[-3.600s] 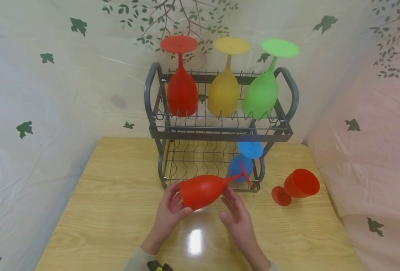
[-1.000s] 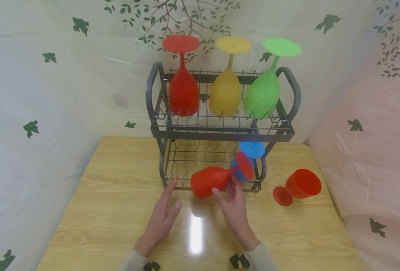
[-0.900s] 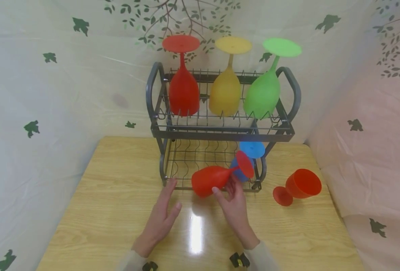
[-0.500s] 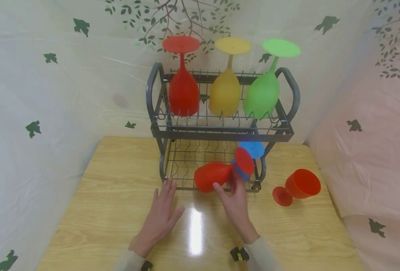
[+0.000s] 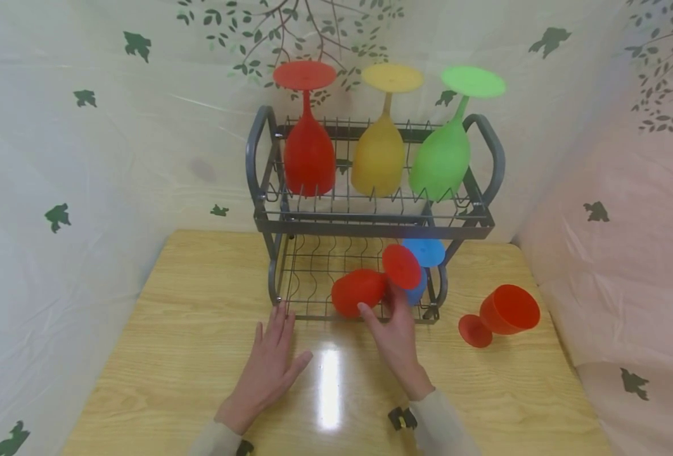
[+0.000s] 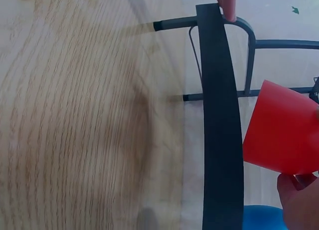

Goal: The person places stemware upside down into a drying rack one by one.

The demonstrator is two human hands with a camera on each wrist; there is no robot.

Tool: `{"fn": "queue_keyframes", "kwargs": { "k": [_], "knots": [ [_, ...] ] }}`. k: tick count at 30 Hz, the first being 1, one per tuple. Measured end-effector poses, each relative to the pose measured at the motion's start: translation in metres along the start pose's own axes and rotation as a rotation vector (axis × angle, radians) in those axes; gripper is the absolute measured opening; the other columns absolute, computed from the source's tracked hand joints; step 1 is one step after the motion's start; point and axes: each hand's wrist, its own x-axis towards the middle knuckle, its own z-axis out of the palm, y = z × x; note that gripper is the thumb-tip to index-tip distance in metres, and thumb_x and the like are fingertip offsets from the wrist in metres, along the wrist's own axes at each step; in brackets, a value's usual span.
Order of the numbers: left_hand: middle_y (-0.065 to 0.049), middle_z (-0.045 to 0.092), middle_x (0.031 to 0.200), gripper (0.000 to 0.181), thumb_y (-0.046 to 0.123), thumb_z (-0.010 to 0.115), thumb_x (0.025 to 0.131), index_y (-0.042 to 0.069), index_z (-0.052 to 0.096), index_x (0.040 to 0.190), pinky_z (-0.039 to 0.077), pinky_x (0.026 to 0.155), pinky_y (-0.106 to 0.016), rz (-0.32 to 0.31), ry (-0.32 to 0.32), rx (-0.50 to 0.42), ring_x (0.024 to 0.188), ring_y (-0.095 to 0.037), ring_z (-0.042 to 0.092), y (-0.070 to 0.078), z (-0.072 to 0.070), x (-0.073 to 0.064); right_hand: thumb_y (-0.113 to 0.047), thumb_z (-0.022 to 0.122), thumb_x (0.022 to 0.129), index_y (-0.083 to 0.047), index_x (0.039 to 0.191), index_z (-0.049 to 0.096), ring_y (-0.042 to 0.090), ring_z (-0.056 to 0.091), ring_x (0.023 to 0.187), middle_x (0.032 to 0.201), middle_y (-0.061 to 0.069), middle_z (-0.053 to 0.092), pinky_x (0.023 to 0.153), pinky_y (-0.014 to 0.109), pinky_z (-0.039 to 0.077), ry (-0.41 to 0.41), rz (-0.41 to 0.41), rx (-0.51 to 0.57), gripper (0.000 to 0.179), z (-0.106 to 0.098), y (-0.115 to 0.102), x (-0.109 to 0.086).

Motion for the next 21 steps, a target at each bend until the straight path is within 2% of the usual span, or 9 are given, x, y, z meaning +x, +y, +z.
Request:
{"fn": "queue_keyframes", "kwargs": {
  "k": [8, 21],
  "knots": [
    [-0.025, 0.008, 0.17, 0.084, 0.051, 0.05, 0.105, -0.007, 0.023, 0.16, 0.016, 0.121, -0.068, 0.007, -0.02, 0.035, 0.157, -0.041, 0.008, -0.002, 0.003, -0.001, -0.01, 0.08, 0.091, -0.013, 0.153, 0.041, 0.032, 0.056, 0.134, 0.151, 0.01, 0.053, 0.111, 0.052, 0.046, -0.019, 0.009, -0.122, 0.073, -0.002, 0.004, 0.005],
    [-0.025, 0.008, 0.17, 0.084, 0.05, 0.051, 0.105, -0.008, 0.026, 0.159, 0.016, 0.12, -0.069, 0.007, -0.02, 0.032, 0.157, -0.04, 0.008, -0.002, 0.002, -0.001, -0.005, 0.08, 0.089, -0.006, 0.15, 0.039, 0.035, 0.052, 0.138, 0.153, 0.015, 0.05, 0.113, 0.054, 0.043, -0.042, 0.01, -0.265, 0.073, -0.005, 0.007, 0.013]
  ]
}}
